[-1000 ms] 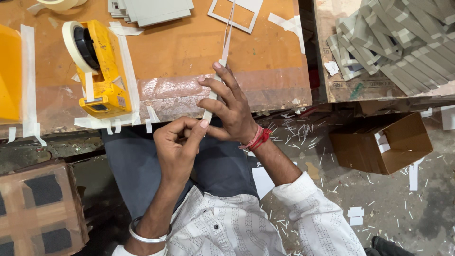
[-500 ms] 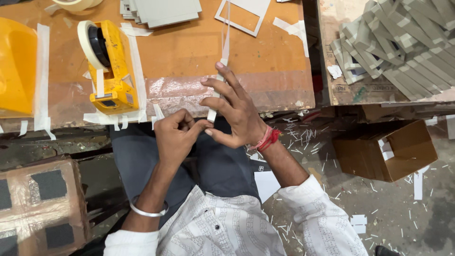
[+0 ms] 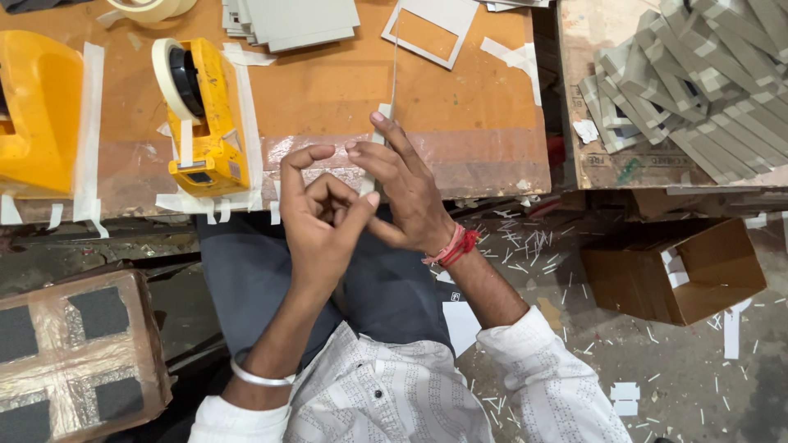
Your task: The person assembles small cardboard frames by applying adhesive tape to the edges of rectangular pieces and attaching them to a backing sheet. The person repeatedly picks up pieces, applies tape, and secures them together, then places the finished frames aside.
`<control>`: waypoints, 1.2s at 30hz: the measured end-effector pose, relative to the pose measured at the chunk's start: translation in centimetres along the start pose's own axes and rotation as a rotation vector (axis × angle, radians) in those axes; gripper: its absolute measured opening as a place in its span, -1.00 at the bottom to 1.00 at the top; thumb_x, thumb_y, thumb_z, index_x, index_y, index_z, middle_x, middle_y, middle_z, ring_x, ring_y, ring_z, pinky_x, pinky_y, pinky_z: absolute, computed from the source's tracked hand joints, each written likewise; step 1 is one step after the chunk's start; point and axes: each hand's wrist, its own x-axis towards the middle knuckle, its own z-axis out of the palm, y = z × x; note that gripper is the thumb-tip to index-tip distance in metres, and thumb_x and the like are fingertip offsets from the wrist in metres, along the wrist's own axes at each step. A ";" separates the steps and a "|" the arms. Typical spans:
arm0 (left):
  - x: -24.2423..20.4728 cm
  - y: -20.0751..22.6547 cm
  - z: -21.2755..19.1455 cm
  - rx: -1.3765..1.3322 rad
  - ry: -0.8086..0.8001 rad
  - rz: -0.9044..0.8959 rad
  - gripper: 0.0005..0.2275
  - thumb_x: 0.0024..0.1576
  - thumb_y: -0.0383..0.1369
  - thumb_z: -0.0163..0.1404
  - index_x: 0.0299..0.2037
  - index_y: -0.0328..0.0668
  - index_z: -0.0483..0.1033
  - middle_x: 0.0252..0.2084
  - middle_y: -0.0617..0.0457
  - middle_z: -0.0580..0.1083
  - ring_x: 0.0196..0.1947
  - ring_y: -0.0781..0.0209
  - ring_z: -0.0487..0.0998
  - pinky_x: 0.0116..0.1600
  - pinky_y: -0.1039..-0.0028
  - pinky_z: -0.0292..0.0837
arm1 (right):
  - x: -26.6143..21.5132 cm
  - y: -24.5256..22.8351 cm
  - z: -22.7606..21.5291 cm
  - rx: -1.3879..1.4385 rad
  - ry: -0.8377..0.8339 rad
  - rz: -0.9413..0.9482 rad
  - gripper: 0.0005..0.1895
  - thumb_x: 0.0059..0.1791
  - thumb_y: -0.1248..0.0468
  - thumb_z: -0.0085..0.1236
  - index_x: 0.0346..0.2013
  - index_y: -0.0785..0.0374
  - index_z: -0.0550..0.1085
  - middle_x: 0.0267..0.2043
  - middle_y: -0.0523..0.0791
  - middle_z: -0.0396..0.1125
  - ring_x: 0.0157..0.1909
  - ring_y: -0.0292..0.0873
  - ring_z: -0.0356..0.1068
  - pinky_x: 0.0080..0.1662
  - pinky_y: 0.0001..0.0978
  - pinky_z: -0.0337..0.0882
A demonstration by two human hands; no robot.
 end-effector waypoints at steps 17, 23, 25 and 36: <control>-2.6 0.5 -1.0 0.770 0.197 0.563 -0.58 0.11 -0.60 0.29 0.13 -0.32 0.41 -0.09 -0.10 0.58 -0.12 0.14 0.65 -0.07 0.44 0.58 | -3.2 0.0 1.0 0.020 0.118 0.031 0.02 -0.05 0.07 0.38 0.50 0.17 -0.06 0.54 0.04 -0.01 0.62 0.13 -0.12 0.60 0.07 -0.08; -5.1 0.8 -3.7 0.673 0.138 0.508 -0.64 0.10 -0.68 0.23 0.05 -0.33 0.41 -0.11 -0.14 0.60 -0.11 0.06 0.70 -0.03 0.42 0.63 | -8.4 0.3 0.0 0.594 0.536 0.613 -0.15 0.11 -0.01 0.10 0.53 0.26 -0.06 0.53 0.08 0.02 0.53 0.04 0.12 0.51 0.03 0.18; -5.2 1.1 -3.9 0.640 0.058 0.599 -0.66 0.10 -0.69 0.20 0.02 -0.30 0.41 -0.14 -0.13 0.59 -0.10 0.02 0.69 0.00 0.38 0.63 | -9.4 0.2 -0.2 0.860 0.589 0.724 -0.17 0.14 -0.01 0.04 0.54 0.30 -0.05 0.50 0.15 0.09 0.48 0.05 0.21 0.47 0.02 0.26; -2.4 3.1 -3.9 0.733 -0.032 0.586 -0.79 -0.02 -0.81 0.06 -0.26 -0.39 0.55 -0.13 -0.18 0.61 -0.04 -0.02 0.69 0.08 0.35 0.62 | -10.3 -2.1 -1.6 1.678 0.496 0.967 -0.13 0.02 -0.43 -0.40 0.28 0.20 0.17 0.32 0.01 0.15 0.27 -0.04 0.39 0.20 -0.09 0.52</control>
